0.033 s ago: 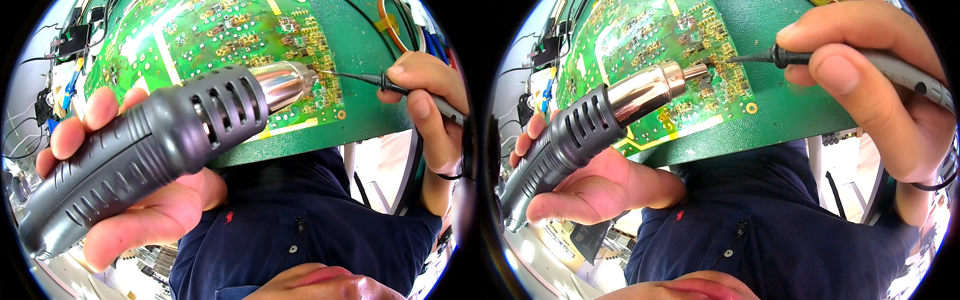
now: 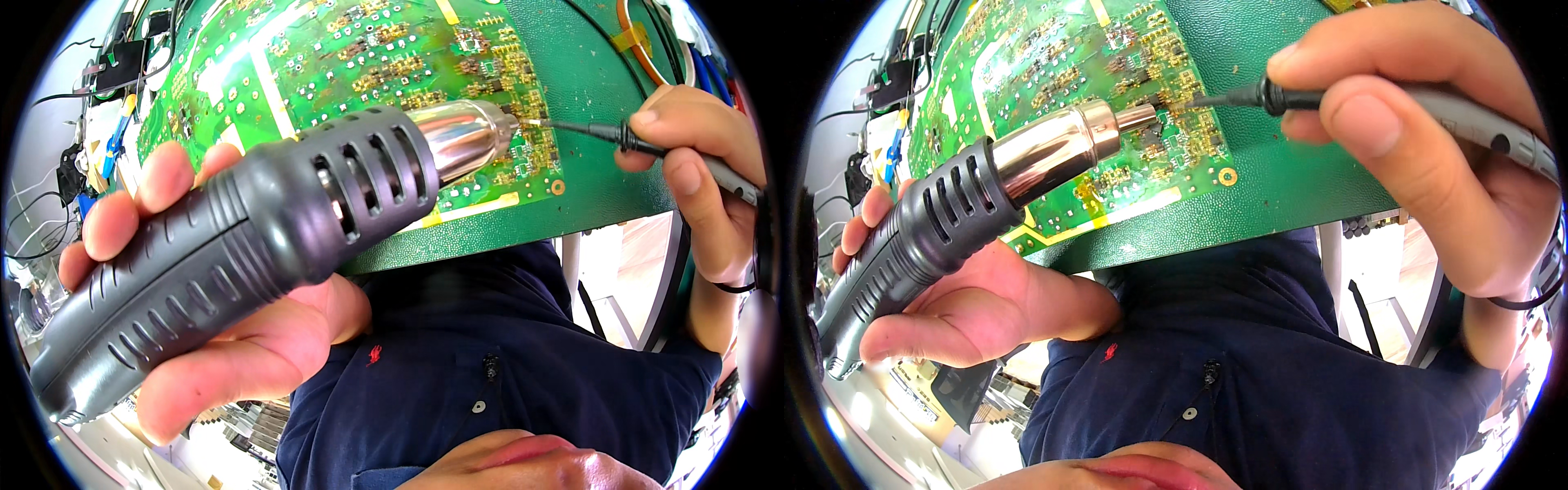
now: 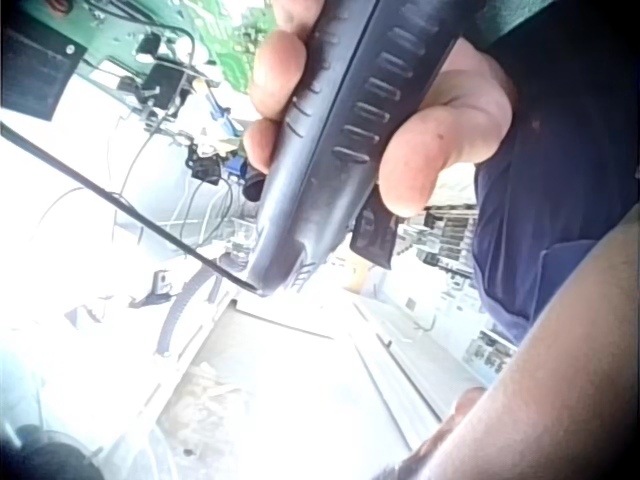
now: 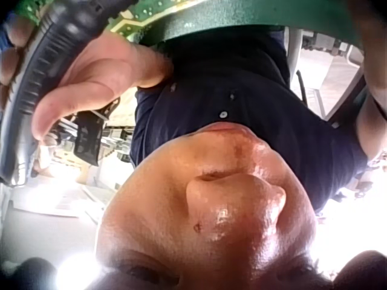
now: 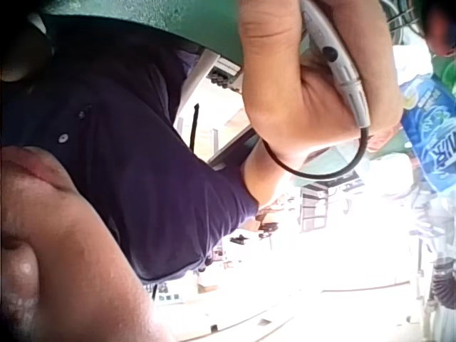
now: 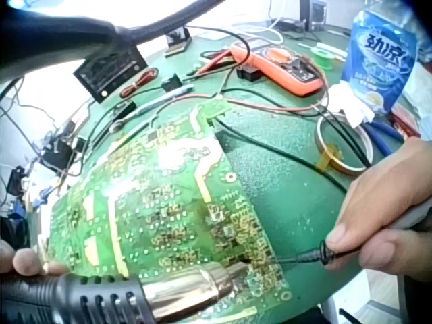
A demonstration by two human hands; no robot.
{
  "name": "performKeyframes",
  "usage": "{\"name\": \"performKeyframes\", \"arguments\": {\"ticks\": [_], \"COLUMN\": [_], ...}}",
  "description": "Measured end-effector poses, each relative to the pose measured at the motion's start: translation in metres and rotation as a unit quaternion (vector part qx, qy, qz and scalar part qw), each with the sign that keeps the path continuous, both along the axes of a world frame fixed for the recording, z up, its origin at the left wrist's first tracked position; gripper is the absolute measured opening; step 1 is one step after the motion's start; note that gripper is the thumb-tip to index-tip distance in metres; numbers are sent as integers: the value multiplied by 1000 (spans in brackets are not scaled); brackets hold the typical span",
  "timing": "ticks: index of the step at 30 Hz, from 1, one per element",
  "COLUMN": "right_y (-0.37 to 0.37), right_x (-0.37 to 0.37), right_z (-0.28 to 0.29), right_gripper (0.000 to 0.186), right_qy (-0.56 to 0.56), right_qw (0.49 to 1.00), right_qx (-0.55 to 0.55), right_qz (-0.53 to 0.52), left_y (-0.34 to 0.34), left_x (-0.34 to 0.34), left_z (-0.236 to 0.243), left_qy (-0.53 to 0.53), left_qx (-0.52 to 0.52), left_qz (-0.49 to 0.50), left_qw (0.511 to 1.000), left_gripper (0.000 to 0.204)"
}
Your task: The person flips over a large circuit board, applies liquid from a tube to several points, uses a heat gun while probing components, and then uses a soldering iron with a copper braid on the board.
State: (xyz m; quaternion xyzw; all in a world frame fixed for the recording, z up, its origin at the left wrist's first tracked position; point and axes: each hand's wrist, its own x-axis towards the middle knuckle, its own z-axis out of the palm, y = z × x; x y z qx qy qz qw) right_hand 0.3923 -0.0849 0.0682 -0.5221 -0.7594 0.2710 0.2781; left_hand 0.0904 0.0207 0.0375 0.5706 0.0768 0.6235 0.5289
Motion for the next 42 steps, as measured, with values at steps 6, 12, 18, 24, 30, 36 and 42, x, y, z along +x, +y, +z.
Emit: {"name": "performKeyframes", "arguments": {"ticks": [6, 12, 18, 24, 30, 36, 42], "right_y": [-1, 1, 2, 1, -2, -1, -4], "right_x": [-1, -1, 0, -3, -3, -2, -2], "right_z": [0, -1, 1, 1, -1, 2, -1], "right_gripper": [23, 23, 23, 26, 26, 25, 24], "right_qy": [10, 35, 16, 11, 11, 7, 25], "right_qw": [1000, 999, 1000, 1000, 1000, 999, 999], "right_qx": [-13, -15, -7, -15, -15, -31, -30], "right_qz": [-6, 12, 13, -11, -23, -22, -35], "left_y": [0, 6, 6, 3, 4, 3, 3], "left_x": [3, -11, -11, -5, -3, -2, -1], "left_z": [-2, 2, 2, 0, 0, -1, -1], "left_qy": [-7, 37, 30, 14, 5, 1, 1], "left_qx": [3, 28, 26, 11, 2, 5, 7], "left_qz": [10, 68, 71, -16, -24, -21, -22], "left_qw": [1000, 997, 997, 1000, 1000, 1000, 1000], "left_gripper": [65, 66, 66, 65, 63, 65, 66]}}
